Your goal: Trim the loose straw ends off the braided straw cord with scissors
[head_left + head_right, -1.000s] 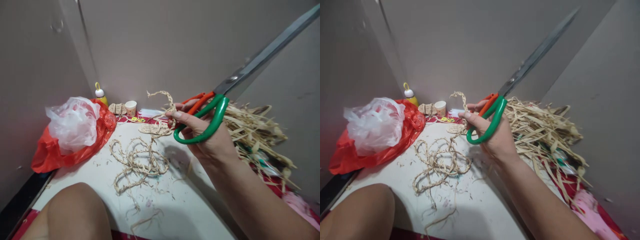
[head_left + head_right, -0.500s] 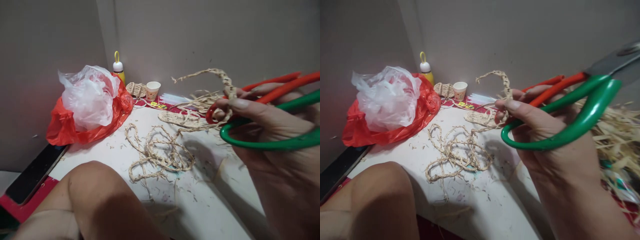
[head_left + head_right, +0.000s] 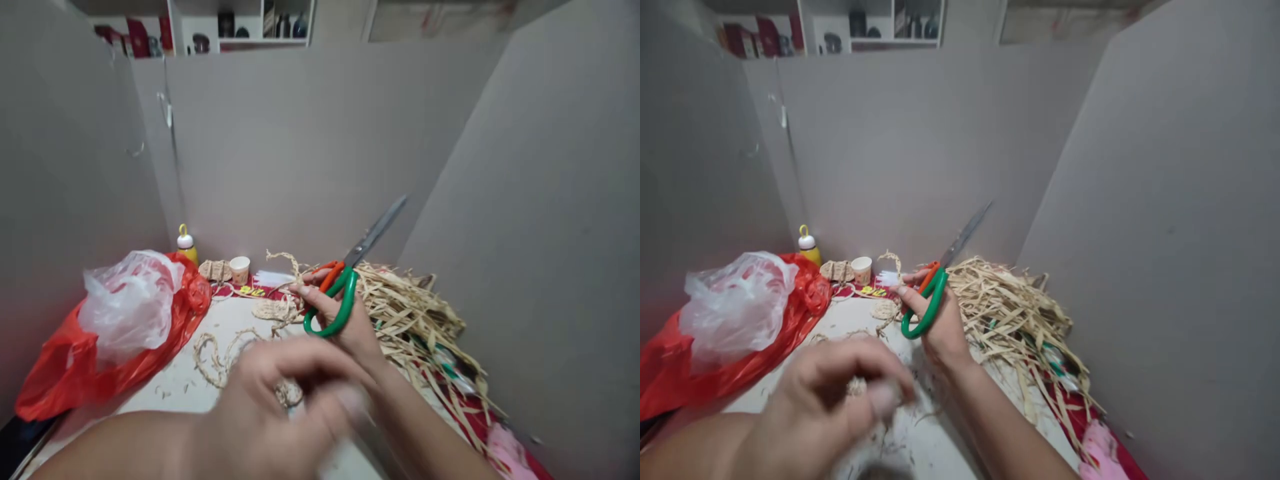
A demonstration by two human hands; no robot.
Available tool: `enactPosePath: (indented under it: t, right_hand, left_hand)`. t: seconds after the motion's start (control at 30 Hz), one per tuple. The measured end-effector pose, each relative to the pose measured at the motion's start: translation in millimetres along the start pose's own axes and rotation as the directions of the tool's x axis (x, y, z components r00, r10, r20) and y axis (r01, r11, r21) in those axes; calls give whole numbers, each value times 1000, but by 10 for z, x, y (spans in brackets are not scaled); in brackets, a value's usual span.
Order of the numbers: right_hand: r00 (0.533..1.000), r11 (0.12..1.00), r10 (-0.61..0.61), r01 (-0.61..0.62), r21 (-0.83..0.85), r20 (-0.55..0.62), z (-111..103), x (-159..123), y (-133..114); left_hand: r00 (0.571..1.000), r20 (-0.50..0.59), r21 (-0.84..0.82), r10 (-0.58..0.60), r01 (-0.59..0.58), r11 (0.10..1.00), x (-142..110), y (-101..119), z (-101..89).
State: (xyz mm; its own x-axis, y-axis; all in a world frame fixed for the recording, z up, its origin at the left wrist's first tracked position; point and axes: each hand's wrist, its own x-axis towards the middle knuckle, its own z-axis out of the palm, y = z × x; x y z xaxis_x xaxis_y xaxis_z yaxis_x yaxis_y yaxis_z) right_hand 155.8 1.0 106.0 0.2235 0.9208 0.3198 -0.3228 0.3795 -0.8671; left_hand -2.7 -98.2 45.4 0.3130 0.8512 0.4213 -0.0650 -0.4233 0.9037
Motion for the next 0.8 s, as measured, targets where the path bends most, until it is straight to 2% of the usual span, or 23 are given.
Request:
enactPosePath:
  t: [0.07, 0.1, 0.13, 0.2, 0.3, 0.4, 0.57, 0.8]
  right_hand:
    - [1000, 999, -11, 11, 36, -12, 10, -3, -56]
    - [1000, 998, -19, 20, 64, -15, 14, -5, -79]
    - [999, 995, -28, 29, 96, -16, 18, -6, -97]
    - [999, 987, -30, 33, 156, -21, 25, -6, -125]
    - [999, 977, 7, 2, 215, -39, 33, -6, -162]
    - [998, 972, 41, -31, 233, -39, 32, -6, -187]
    - [997, 971, 62, -50, 232, -46, 4, 30, -110]
    - [993, 963, 97, -78, 259, -64, -54, 149, 48]
  left_hand:
    - [993, -116, 84, 7, 3, 996, 599, 377, -117]
    - [989, -144, 111, 45, -29, 993, 817, 498, -160]
    - [988, -141, 128, 64, -46, 991, 975, 557, -191]
    - [998, -56, 117, -40, 47, 992, 1127, 503, -217]
    - [967, 111, -22, -228, 232, 972, 1109, 198, -190]
    - [951, 189, -114, -243, 267, 957, 1030, -22, -143]
    - [902, 292, -162, -318, 374, 913, 959, -46, -140]
    - [870, 314, -296, -380, 470, 832, 982, -86, -206]
